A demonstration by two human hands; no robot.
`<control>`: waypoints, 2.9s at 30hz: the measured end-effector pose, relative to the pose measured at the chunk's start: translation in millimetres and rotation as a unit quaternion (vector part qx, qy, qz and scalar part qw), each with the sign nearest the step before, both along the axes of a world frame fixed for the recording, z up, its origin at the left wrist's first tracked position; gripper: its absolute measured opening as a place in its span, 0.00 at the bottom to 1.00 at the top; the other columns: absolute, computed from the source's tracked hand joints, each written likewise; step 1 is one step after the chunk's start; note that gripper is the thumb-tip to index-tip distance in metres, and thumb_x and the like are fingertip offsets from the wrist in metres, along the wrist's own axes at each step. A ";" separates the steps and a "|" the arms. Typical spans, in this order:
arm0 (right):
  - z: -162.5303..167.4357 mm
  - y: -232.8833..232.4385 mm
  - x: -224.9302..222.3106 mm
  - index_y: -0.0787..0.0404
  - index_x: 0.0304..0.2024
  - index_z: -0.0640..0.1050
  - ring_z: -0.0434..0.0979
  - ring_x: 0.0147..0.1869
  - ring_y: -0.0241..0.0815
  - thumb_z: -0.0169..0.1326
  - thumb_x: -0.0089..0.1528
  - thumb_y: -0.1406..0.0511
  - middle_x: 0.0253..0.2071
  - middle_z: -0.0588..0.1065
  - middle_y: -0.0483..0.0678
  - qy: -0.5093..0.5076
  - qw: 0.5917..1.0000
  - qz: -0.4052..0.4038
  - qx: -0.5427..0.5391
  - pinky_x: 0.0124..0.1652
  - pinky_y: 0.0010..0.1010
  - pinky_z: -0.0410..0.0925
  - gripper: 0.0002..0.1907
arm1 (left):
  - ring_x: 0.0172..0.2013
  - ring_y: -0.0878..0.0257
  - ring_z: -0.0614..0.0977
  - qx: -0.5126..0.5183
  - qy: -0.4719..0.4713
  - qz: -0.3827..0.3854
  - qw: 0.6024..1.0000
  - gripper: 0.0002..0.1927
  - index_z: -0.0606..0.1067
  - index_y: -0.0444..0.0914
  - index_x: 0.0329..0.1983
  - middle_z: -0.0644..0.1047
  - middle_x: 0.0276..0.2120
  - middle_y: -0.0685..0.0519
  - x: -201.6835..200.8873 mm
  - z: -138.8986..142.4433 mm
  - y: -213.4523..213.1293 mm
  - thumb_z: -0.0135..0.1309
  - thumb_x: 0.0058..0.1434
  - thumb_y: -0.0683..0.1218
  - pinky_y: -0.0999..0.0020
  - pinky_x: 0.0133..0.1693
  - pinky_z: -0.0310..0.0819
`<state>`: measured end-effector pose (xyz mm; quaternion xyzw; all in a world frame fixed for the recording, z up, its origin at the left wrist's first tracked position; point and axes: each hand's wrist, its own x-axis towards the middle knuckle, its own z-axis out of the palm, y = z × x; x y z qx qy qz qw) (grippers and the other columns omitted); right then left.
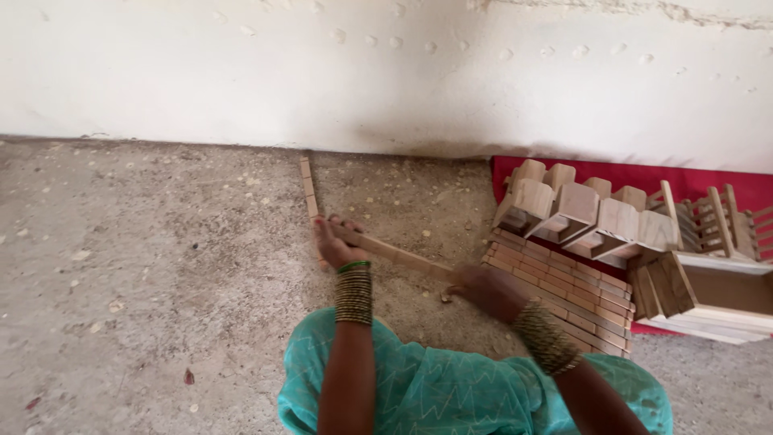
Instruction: The person sits on the floor and handles small wooden boxes and toy furniture parts, opening and repositioning the boxes and picking up wooden slats one at a time to stack them into a pile on a red mat.
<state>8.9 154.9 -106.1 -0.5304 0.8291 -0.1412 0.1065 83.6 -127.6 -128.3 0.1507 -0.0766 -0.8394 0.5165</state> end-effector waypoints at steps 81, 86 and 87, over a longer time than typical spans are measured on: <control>-88.2 58.2 -70.8 0.58 0.37 0.73 0.72 0.47 0.49 0.51 0.62 0.66 0.40 0.70 0.50 0.310 0.920 -0.233 -0.050 0.46 0.41 0.70 0.03 | 0.61 0.48 0.72 -0.604 -0.681 -0.253 0.327 0.27 0.70 0.41 0.64 0.72 0.61 0.47 -39.0 -55.2 74.9 0.55 0.66 0.57 0.49 0.58 0.71; -102.7 88.0 -86.8 0.60 0.39 0.73 0.72 0.47 0.49 0.51 0.62 0.65 0.40 0.69 0.51 0.316 0.900 -0.298 -0.032 0.45 0.41 0.69 0.05 | 0.60 0.48 0.78 -0.482 -0.820 -0.220 0.213 0.26 0.71 0.36 0.64 0.75 0.60 0.42 -35.5 -61.4 15.6 0.54 0.70 0.56 0.49 0.55 0.78; -104.3 90.8 -89.3 0.60 0.39 0.73 0.72 0.46 0.49 0.51 0.62 0.65 0.40 0.69 0.51 0.305 0.902 -0.304 -0.019 0.46 0.42 0.69 0.05 | 0.62 0.47 0.79 -0.451 -0.830 -0.228 0.236 0.20 0.76 0.35 0.60 0.77 0.60 0.41 -31.6 -64.4 7.6 0.55 0.71 0.52 0.48 0.57 0.79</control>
